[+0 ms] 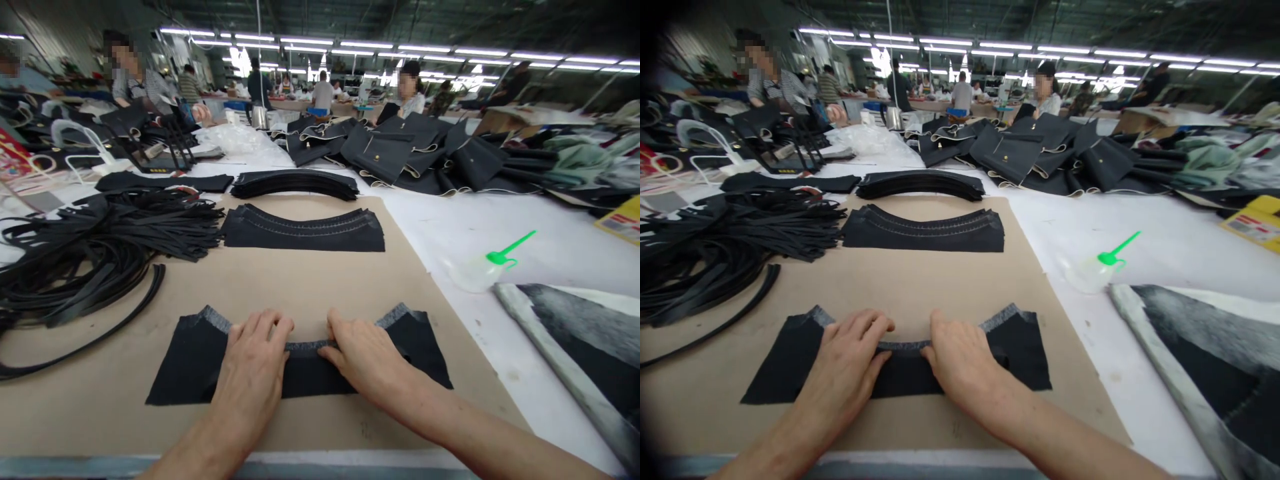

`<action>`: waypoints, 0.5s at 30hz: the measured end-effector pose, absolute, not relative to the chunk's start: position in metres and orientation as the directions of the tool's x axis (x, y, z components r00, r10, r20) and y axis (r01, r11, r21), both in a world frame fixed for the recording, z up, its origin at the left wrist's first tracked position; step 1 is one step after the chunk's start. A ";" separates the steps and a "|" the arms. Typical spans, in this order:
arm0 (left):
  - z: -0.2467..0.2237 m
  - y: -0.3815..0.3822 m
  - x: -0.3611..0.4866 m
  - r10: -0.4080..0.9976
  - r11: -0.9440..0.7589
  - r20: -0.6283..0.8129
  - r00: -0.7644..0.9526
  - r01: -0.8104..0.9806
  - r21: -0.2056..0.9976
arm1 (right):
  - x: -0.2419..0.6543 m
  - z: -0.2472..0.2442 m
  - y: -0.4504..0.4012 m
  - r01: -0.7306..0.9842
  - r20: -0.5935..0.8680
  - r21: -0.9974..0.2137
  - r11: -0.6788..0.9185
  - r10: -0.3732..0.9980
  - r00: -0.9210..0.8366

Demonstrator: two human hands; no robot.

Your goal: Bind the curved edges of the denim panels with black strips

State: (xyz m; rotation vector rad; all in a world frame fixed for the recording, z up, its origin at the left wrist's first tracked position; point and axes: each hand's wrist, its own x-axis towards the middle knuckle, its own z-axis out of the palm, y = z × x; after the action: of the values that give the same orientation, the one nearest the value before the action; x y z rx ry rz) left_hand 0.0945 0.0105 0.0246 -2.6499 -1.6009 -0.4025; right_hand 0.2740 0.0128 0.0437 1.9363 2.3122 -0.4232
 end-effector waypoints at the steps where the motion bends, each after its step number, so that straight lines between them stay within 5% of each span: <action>1: 0.020 0.009 0.095 0.796 -0.567 0.298 0.526 0.821 0.064 | 0.273 0.045 0.011 0.977 -0.247 -0.142 0.158 0.950 -0.190; 7: -0.004 0.003 0.098 0.450 -0.815 0.417 0.790 0.554 -0.171 | 0.271 0.051 0.006 0.974 -0.236 -0.170 0.147 0.954 -0.185; 15: -0.023 -0.010 0.092 0.503 -0.755 0.358 0.787 0.601 -0.261 | 0.332 0.072 0.029 0.929 -0.292 -0.313 0.199 0.910 -0.294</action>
State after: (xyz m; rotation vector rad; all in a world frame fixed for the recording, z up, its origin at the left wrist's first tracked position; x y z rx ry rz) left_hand 0.0921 -0.0101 -0.0235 -2.6150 -0.8396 -0.3778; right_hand 0.3316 0.0293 0.0720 1.8412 2.3998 -0.6771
